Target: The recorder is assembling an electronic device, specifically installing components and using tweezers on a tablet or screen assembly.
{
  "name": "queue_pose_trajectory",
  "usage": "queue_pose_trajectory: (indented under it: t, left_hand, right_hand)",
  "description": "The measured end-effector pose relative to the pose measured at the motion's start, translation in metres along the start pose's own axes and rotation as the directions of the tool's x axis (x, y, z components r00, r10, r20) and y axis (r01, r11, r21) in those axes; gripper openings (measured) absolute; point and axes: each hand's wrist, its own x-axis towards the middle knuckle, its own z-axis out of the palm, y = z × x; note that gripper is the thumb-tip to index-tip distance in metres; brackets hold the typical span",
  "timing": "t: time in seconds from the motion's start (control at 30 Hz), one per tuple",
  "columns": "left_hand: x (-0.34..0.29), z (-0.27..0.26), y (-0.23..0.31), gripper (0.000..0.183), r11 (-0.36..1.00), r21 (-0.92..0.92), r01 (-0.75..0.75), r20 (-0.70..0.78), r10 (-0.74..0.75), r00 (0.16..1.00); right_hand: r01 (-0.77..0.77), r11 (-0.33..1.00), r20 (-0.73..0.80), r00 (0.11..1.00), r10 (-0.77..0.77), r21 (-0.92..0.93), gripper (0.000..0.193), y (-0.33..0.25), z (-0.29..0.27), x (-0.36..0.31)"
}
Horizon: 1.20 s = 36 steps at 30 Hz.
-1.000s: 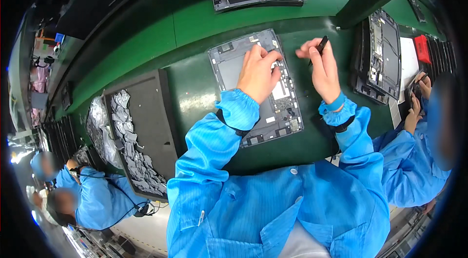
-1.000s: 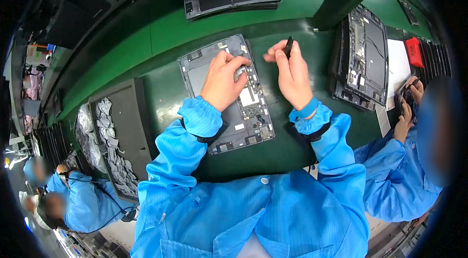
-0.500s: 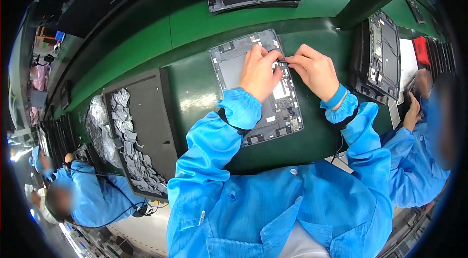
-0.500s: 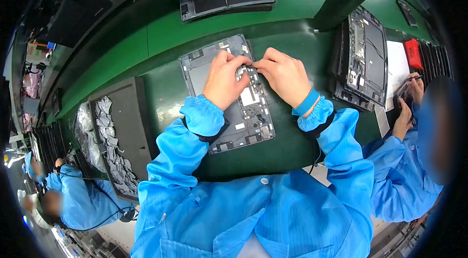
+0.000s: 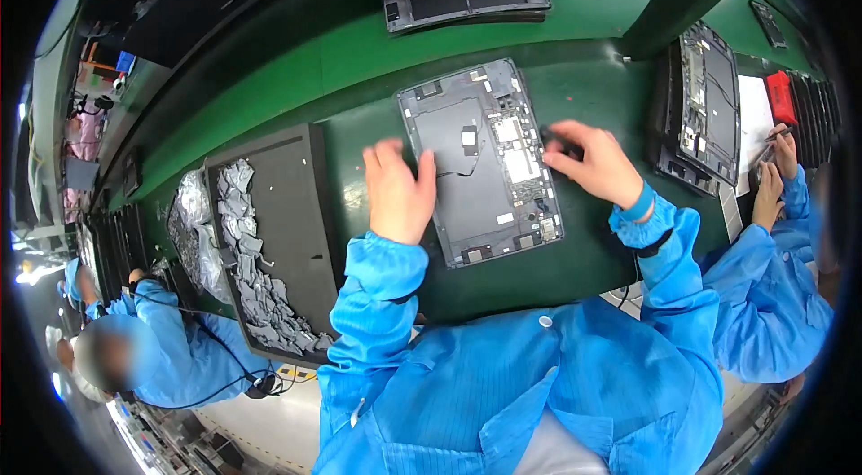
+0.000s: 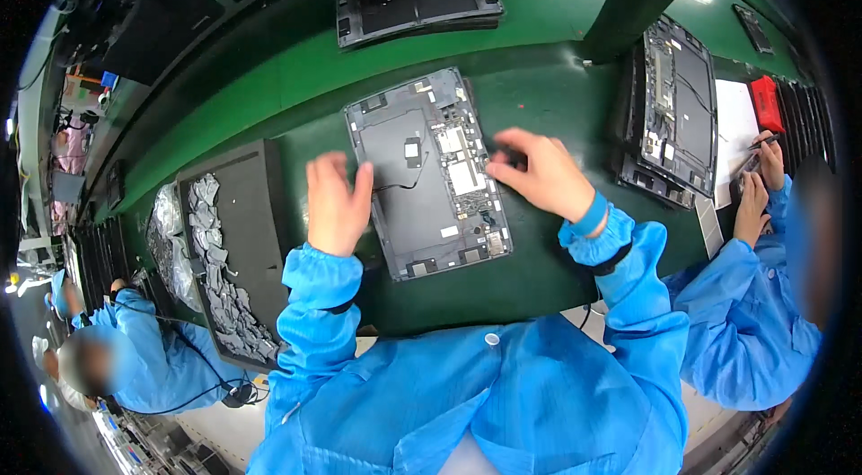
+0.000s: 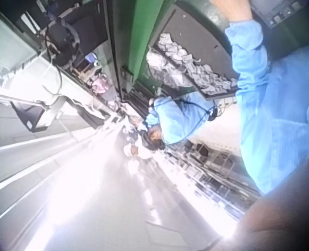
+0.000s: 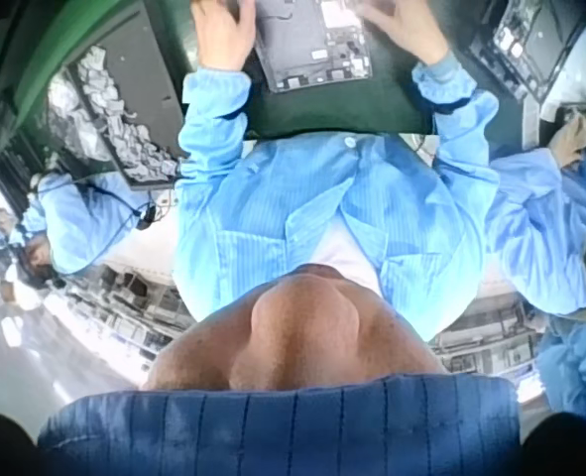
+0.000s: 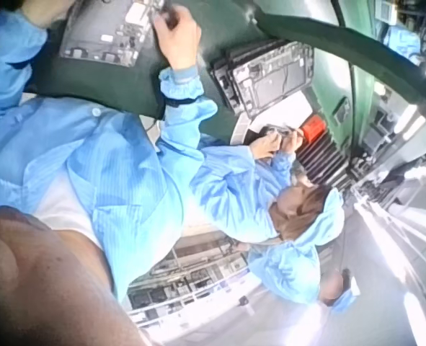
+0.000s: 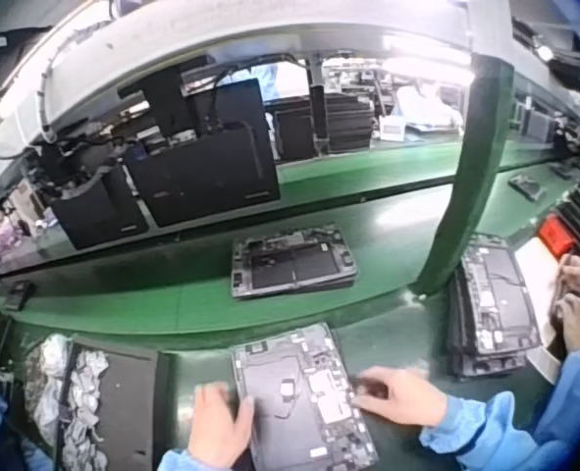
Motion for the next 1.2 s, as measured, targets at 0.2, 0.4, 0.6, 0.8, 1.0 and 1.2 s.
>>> queue_pose_trajectory:
  t: [0.2,0.4,0.6,0.8,1.0,1.2]
  left_hand:
    - [-0.013,0.013,-0.021,0.032,0.917,-0.384,0.109,0.126,-0.065,0.99]
    - [0.035,-0.021,-0.012,0.047,0.523,-0.75,0.406,0.303,-0.274,0.913]
    - [0.086,-0.057,-0.031,0.047,0.567,-0.768,0.299,0.117,-0.334,0.935]
    - [0.193,-0.109,-0.155,0.029,0.486,-0.867,0.111,-0.151,-0.468,0.871]
    - [0.251,-0.141,-0.352,0.021,0.575,-0.813,0.089,-0.412,-0.677,0.61]
    - [0.279,-0.148,-0.275,0.03,0.749,0.165,0.642,-0.421,-0.535,0.732]
  right_hand:
    - [-0.087,0.996,-0.011,0.996,0.087,-0.01,0.047,0.004,0.018,0.011]
    - [0.01,0.886,-0.137,0.989,0.06,0.464,0.036,-0.009,0.02,0.023]
    - [0.079,0.762,-0.278,0.951,0.136,0.643,0.018,-0.036,0.017,0.017]
    - [0.0,0.883,-0.117,0.991,0.062,0.469,0.015,-0.01,0.026,-0.01]
    - [-0.029,0.916,-0.019,0.999,0.039,0.401,0.019,-0.001,0.044,-0.024]
    - [-0.023,0.911,-0.021,0.999,0.034,0.411,0.018,0.005,0.051,-0.027]
